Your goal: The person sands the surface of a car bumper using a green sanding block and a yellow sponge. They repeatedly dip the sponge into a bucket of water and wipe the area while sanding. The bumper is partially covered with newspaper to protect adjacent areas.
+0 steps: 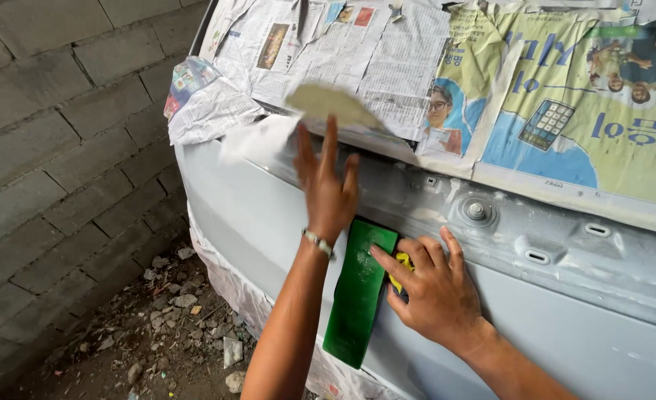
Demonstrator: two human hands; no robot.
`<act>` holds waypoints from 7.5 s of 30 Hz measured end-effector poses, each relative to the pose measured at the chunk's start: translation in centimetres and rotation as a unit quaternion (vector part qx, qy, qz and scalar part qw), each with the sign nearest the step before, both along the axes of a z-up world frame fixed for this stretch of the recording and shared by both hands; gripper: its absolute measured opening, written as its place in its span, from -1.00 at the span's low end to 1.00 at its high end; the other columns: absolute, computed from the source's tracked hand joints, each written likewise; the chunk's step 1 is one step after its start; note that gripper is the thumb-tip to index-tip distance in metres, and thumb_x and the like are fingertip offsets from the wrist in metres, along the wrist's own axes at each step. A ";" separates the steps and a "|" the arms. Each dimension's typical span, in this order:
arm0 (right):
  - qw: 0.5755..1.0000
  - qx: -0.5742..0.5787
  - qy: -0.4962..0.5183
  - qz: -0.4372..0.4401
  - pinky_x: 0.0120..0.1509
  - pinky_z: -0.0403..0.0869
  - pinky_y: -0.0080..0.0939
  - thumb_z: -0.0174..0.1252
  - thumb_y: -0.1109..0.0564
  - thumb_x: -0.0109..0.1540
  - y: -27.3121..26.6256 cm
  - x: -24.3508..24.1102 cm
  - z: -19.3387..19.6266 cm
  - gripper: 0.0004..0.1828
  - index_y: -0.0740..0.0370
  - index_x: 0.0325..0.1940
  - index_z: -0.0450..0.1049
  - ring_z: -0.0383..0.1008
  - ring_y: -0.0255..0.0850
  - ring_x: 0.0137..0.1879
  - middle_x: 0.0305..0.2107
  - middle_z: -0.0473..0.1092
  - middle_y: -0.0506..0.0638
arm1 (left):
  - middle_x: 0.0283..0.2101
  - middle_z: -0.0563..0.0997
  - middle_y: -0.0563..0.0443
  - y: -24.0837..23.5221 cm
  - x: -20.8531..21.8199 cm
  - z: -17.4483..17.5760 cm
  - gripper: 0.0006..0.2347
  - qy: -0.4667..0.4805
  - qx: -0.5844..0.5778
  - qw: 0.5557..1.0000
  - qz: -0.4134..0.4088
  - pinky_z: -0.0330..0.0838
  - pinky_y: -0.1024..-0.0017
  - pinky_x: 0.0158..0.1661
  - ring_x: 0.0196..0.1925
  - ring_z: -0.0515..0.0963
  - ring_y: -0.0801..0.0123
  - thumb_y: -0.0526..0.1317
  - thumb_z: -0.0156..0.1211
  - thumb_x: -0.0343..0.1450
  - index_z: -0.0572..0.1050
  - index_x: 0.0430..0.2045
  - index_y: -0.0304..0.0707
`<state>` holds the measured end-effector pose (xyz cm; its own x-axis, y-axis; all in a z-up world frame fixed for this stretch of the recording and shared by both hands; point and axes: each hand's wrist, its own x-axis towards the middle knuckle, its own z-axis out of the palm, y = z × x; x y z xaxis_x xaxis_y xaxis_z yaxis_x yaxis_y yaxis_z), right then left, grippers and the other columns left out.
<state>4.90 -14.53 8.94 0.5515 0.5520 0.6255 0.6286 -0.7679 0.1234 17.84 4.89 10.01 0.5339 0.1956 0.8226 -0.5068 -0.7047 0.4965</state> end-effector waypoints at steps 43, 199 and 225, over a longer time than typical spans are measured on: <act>0.948 0.141 0.216 0.188 -0.08 0.49 0.00 0.20 -0.03 0.32 10.5 7.9 5.9 -0.71 0.26 -0.24 0.50 0.57 0.06 -0.22 -0.35 0.50 0.19 | 0.22 0.41 -0.42 -0.7 -3.6 -9.7 -0.36 0.033 0.083 0.974 0.207 0.14 -0.10 0.23 0.29 0.30 -0.28 -0.04 0.34 0.31 0.27 0.26 -0.30; 0.789 0.432 0.402 0.170 -0.24 0.39 -0.33 0.15 0.00 0.38 8.6 15.6 0.3 -0.68 0.34 -0.25 0.53 0.37 -0.41 -0.32 -0.44 0.48 -0.05 | 0.29 0.32 -0.49 1.0 -8.6 -10.2 -0.51 0.115 0.013 0.978 0.172 0.16 -0.11 0.23 0.28 0.32 -0.28 0.02 0.05 0.48 0.26 0.38 0.25; 0.860 0.448 0.160 0.183 -0.04 0.39 -0.25 0.17 0.10 0.41 9.0 11.5 1.2 -0.79 0.29 -0.22 0.42 0.38 -0.28 -0.18 -0.31 0.40 0.01 | 0.20 0.40 -0.41 4.0 -5.2 -6.3 -0.57 0.146 -0.060 0.975 0.158 0.24 -0.04 0.19 0.20 0.40 -0.20 0.00 0.17 0.46 0.43 0.27 0.16</act>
